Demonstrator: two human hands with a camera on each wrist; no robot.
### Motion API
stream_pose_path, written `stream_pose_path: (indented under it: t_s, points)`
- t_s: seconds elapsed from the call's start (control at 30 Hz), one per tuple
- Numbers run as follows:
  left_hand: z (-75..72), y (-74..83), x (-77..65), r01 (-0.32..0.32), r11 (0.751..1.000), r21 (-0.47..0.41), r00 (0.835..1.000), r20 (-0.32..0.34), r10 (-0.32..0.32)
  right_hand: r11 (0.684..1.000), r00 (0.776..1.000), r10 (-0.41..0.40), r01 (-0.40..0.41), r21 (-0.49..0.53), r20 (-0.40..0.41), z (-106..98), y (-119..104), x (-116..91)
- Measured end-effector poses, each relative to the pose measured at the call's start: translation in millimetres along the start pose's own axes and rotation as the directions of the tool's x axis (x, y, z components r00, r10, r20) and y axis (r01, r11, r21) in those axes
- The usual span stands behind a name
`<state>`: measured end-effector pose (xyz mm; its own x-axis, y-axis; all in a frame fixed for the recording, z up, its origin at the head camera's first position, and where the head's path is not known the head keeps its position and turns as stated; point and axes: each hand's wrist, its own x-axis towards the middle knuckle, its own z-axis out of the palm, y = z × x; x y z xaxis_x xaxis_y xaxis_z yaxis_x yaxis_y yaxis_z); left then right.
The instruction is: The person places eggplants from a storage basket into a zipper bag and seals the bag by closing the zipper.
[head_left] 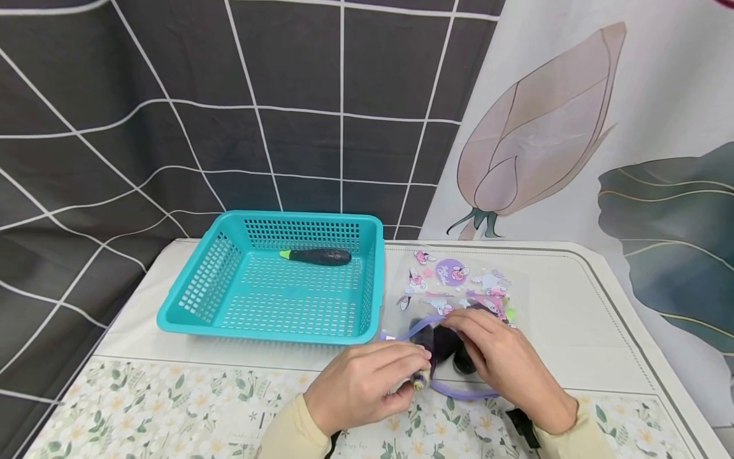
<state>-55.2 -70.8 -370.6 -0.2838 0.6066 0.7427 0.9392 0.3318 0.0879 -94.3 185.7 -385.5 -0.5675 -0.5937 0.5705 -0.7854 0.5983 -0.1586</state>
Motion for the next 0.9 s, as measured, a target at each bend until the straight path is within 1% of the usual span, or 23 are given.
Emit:
stream_pose_path:
  t_s: [0.13,0.27,0.57,0.77,0.9]
  points:
    - [2.9,-0.3,-1.7,0.018,0.999,-0.032,1.0,0.011,-0.018,1.0,1.0,0.003,-0.003,0.002,0.004,0.3,0.7,-0.9]
    - [5.5,-1.0,-3.5,0.034,0.999,-0.037,0.999,0.017,-0.034,1.0,1.0,0.006,-0.006,0.002,0.005,0.6,1.0,-1.6]
    - [11.6,-2.2,-4.8,0.019,0.999,-0.028,0.999,0.036,-0.018,1.0,1.0,0.007,-0.007,0.002,-0.004,0.8,1.5,-1.5]
    - [16.8,-1.5,-5.2,0.034,0.999,-0.041,0.998,0.055,-0.031,1.0,1.0,0.008,-0.008,0.0,-0.002,0.8,0.9,-1.8]
    - [19.5,-0.9,-5.9,0.034,0.999,-0.027,0.997,0.066,-0.032,1.0,1.0,0.005,-0.005,0.0,0.001,0.8,0.5,-1.7]
